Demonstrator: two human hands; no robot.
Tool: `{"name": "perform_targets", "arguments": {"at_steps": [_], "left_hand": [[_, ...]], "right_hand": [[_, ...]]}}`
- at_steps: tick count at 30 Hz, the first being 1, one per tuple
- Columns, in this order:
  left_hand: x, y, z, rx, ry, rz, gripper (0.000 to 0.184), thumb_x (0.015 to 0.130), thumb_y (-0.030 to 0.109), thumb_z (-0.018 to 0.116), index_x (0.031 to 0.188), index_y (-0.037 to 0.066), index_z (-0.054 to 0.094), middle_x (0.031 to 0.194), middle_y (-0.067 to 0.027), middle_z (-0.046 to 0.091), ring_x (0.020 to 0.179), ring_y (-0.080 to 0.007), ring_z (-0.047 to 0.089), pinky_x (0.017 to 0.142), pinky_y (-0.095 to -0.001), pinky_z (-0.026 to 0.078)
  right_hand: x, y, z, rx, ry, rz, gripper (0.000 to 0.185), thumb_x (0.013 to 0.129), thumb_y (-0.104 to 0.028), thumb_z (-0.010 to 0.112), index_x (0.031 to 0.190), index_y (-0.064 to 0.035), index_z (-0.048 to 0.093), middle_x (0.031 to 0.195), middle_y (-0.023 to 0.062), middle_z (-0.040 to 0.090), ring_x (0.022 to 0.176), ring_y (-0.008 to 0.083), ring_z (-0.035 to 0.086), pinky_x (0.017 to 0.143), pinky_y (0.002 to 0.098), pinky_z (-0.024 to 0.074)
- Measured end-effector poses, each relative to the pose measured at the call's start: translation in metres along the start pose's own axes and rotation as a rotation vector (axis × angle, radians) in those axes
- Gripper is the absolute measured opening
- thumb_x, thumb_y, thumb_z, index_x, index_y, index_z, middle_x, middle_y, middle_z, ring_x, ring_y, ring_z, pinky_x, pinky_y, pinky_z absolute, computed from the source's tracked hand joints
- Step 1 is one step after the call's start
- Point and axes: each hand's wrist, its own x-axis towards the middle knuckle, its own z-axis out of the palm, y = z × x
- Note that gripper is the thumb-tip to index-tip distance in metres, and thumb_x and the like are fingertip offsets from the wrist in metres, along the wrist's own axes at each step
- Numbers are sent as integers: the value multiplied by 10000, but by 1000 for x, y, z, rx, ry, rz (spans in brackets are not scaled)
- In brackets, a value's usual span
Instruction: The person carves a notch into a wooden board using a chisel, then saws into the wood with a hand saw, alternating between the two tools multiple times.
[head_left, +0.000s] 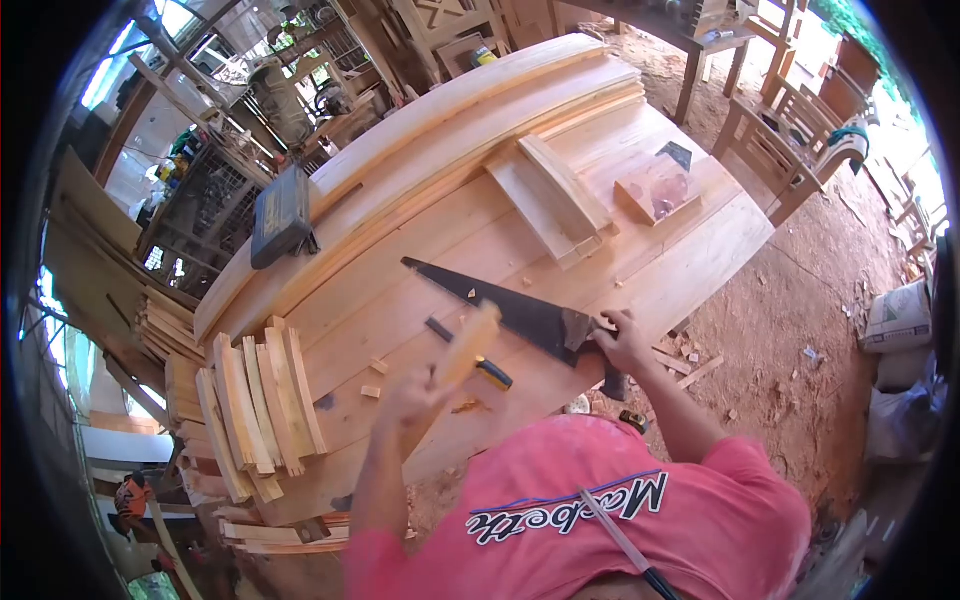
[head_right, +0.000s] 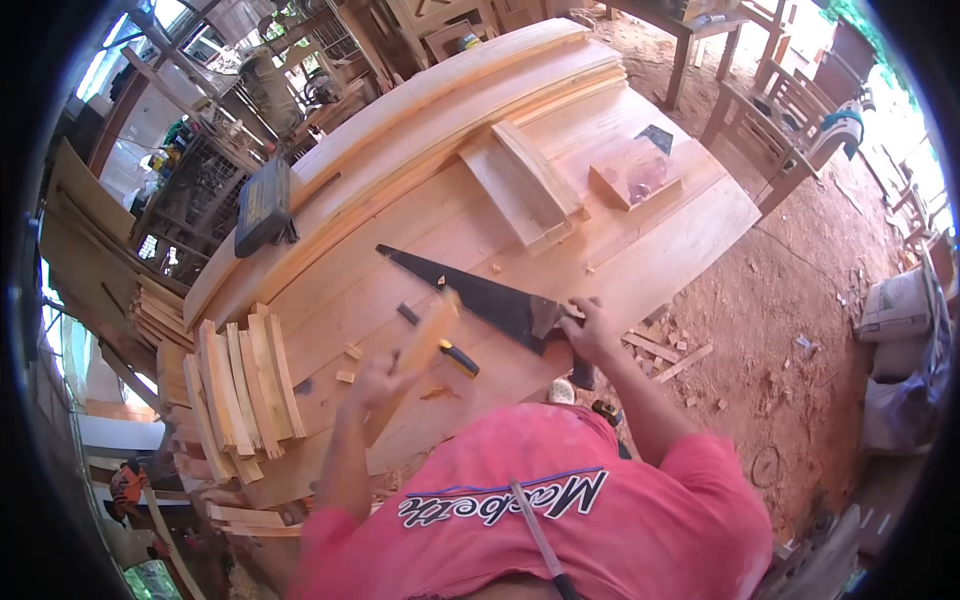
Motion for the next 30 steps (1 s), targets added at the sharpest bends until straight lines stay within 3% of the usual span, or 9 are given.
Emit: {"name": "perform_targets", "arguments": {"at_steps": [3,6,11,14,17,18,23,28,30], "left_hand": [[101,50,11,131,197,96,472,897,411,717,1054,-33,698,862,-207,725,825,-292,722,722,-417,546],[192,111,36,-47,311,65,533,879,470,706,971,-54,720,936,-256,728,905,-356,731,812,-438,550],[318,179,74,179,621,52,698,896,570,619,1060,-103,709,1063,-331,701,1053,-407,700,928,-458,544],[321,208,83,-368,452,-132,763,898,615,584,1102,-112,696,1163,-345,669,1144,-423,657,996,-463,516],[275,206,109,88,235,111,833,864,616,654,1229,-132,621,1254,-336,628,1194,-438,617,1059,-462,471],[286,172,135,182,372,214,880,796,610,736,1257,-129,604,1372,-335,538,1284,-440,545,1091,-462,441],[228,171,169,452,420,-42,739,724,460,803,1170,-106,638,1275,-329,567,1235,-425,552,1094,-441,435],[265,196,172,-50,485,126,584,714,365,813,1050,-92,672,1357,-337,515,1243,-460,542,1049,-485,462],[281,183,168,-272,305,4,595,778,368,775,1095,-123,658,1388,-353,502,1241,-477,540,1050,-494,461]], "right_hand": [[-16,-5,-2,-110,15,-86,434,819,-296,754,1202,-103,687,1147,168,646,1128,366,577,999,466,451],[-25,-1,1,-74,63,-94,437,817,-301,762,1199,-103,687,1153,150,640,1135,355,566,1006,466,441],[-24,3,3,-33,76,-86,444,821,-319,764,1201,-99,694,1160,117,641,1138,337,566,1014,451,436],[-25,-1,1,-10,105,-94,449,792,-289,783,1181,-85,695,1116,126,650,1104,345,578,983,454,448],[-26,2,2,-4,118,-101,432,791,-296,780,1163,-89,706,1116,120,651,1101,346,578,981,453,452],[-24,1,2,7,122,-106,428,790,-295,780,1159,-90,709,1118,120,652,1101,347,578,981,453,453],[-27,3,6,11,98,-105,438,784,-295,785,1164,-90,711,1125,140,649,1095,345,579,985,452,452],[-24,3,5,-22,120,-112,414,803,-294,779,1149,-78,709,1119,143,648,1084,344,581,975,451,450],[-25,9,8,-25,112,-112,423,800,-317,780,1151,-90,710,1138,137,650,1094,345,579,971,456,451]]}}
